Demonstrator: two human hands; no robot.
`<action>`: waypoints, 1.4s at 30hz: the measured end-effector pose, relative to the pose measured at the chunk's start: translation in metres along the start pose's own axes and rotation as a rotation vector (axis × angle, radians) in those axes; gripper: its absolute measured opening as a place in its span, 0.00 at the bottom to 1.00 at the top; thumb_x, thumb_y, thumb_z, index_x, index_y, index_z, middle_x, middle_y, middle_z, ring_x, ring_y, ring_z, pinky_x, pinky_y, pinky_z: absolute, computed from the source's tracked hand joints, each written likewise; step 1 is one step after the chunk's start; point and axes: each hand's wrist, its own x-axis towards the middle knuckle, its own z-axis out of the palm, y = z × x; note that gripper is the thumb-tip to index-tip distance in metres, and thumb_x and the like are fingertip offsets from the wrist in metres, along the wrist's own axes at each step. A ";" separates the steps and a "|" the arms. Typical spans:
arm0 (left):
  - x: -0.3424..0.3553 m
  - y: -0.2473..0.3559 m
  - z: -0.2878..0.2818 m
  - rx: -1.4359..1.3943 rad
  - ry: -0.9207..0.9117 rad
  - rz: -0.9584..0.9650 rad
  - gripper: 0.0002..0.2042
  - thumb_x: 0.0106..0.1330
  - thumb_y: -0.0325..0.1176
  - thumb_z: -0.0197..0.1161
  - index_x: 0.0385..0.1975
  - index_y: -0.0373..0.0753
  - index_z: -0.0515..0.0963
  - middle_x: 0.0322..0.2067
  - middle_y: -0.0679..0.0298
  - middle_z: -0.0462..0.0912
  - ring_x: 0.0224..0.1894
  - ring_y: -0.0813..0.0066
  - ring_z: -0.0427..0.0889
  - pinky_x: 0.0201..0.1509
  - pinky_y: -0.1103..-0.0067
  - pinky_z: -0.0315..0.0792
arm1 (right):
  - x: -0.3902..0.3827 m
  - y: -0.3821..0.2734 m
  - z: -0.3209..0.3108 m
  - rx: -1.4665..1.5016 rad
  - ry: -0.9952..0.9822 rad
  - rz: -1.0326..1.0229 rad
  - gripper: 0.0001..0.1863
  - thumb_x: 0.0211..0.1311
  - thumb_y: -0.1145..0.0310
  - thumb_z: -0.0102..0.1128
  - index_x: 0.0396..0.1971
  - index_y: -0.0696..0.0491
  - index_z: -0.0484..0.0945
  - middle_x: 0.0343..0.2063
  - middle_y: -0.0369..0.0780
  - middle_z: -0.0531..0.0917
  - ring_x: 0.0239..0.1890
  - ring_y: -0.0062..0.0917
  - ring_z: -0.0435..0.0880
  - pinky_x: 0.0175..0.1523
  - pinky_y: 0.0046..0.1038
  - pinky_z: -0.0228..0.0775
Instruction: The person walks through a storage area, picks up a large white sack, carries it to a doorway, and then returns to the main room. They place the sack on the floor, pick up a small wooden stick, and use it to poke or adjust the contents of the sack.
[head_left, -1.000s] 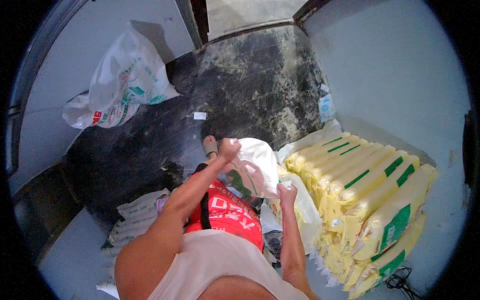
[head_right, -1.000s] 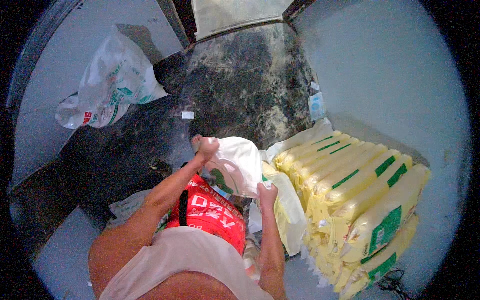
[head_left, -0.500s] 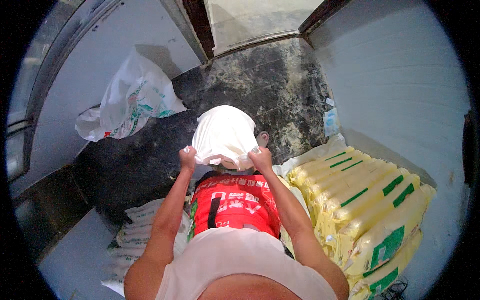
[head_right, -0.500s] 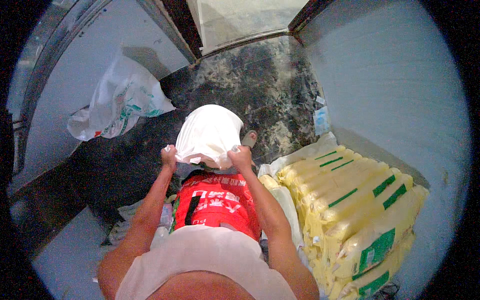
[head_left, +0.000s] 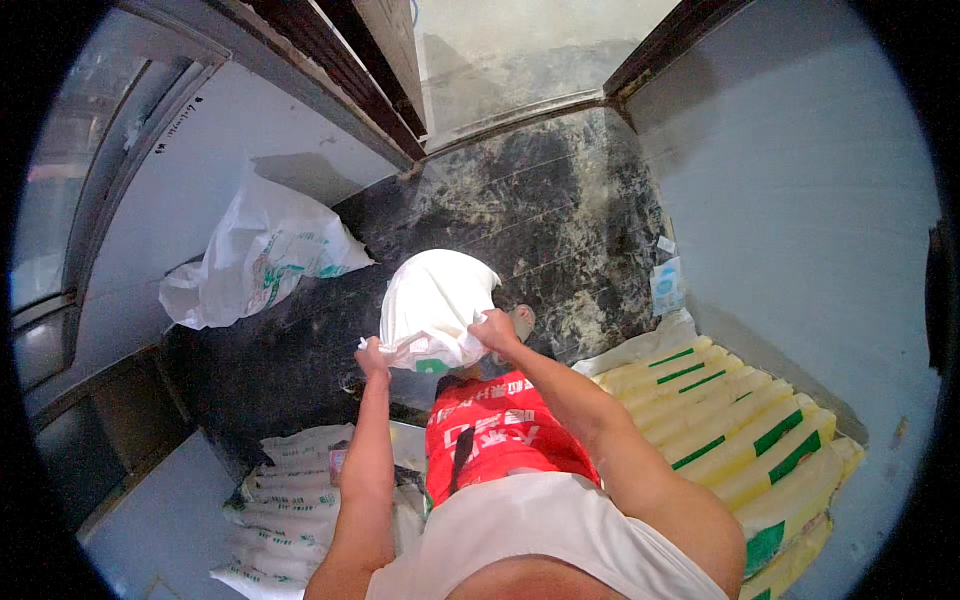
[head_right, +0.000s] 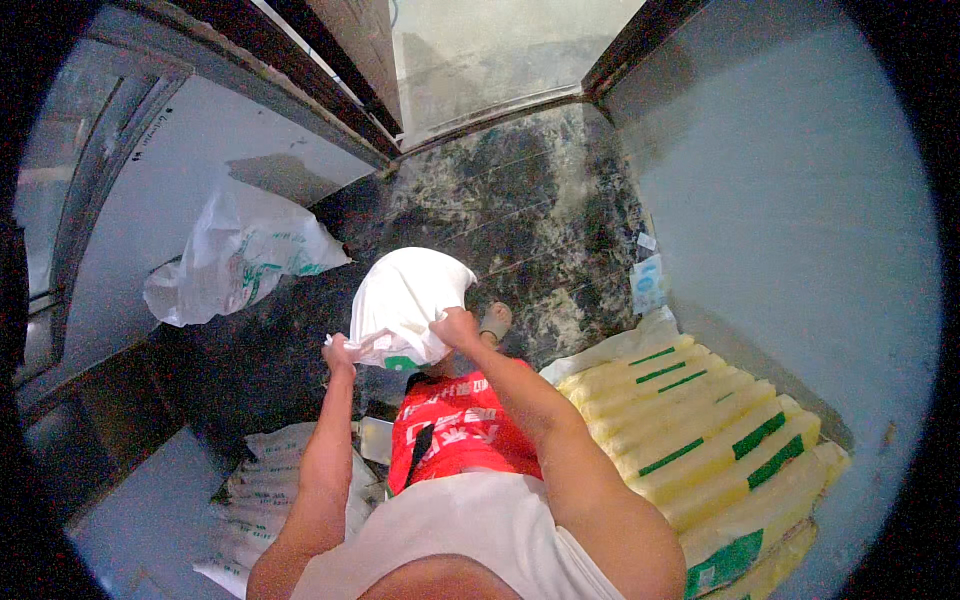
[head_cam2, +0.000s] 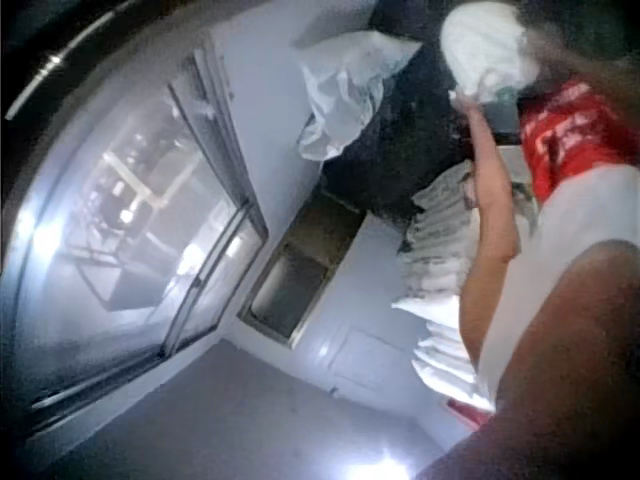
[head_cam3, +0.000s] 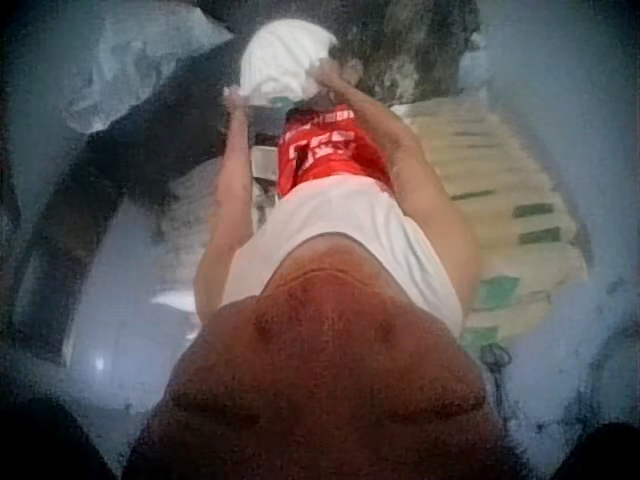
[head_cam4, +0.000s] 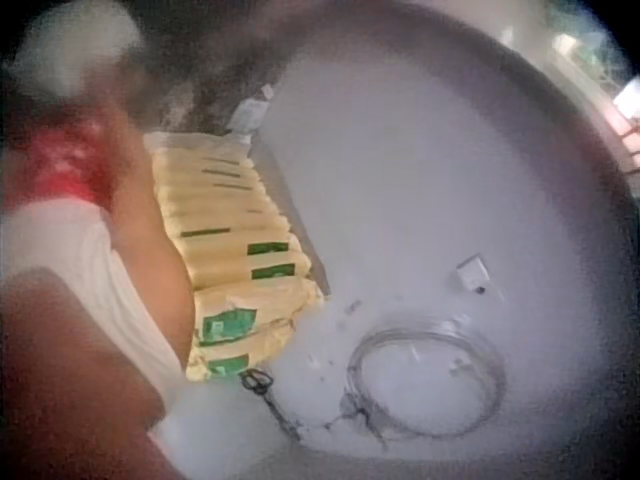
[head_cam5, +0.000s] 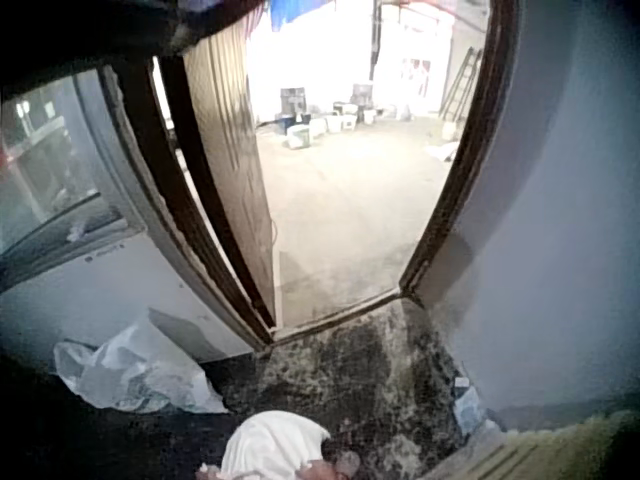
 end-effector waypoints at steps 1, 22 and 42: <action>-0.007 -0.004 0.002 0.011 0.021 0.015 0.11 0.43 0.34 0.56 0.19 0.30 0.70 0.20 0.61 0.72 0.20 0.68 0.73 0.23 0.72 0.67 | -0.002 0.006 -0.001 -0.006 -0.014 0.012 0.26 0.37 0.55 0.60 0.36 0.57 0.78 0.34 0.52 0.79 0.38 0.43 0.79 0.46 0.35 0.70; -0.105 0.119 0.187 0.040 -0.171 0.235 0.05 0.49 0.27 0.54 0.15 0.36 0.69 0.18 0.70 0.70 0.19 0.81 0.68 0.21 0.81 0.62 | 0.112 -0.056 -0.278 0.259 0.031 -0.067 0.15 0.35 0.62 0.59 0.23 0.57 0.79 0.20 0.46 0.80 0.24 0.33 0.81 0.33 0.30 0.71; -0.167 0.306 0.629 0.332 -1.040 0.649 0.12 0.48 0.35 0.51 0.12 0.33 0.67 0.09 0.59 0.66 0.15 0.78 0.62 0.20 0.74 0.58 | 0.106 -0.020 -0.616 0.925 0.966 -0.019 0.04 0.40 0.76 0.58 0.19 0.59 0.74 0.20 0.36 0.77 0.22 0.22 0.74 0.29 0.27 0.66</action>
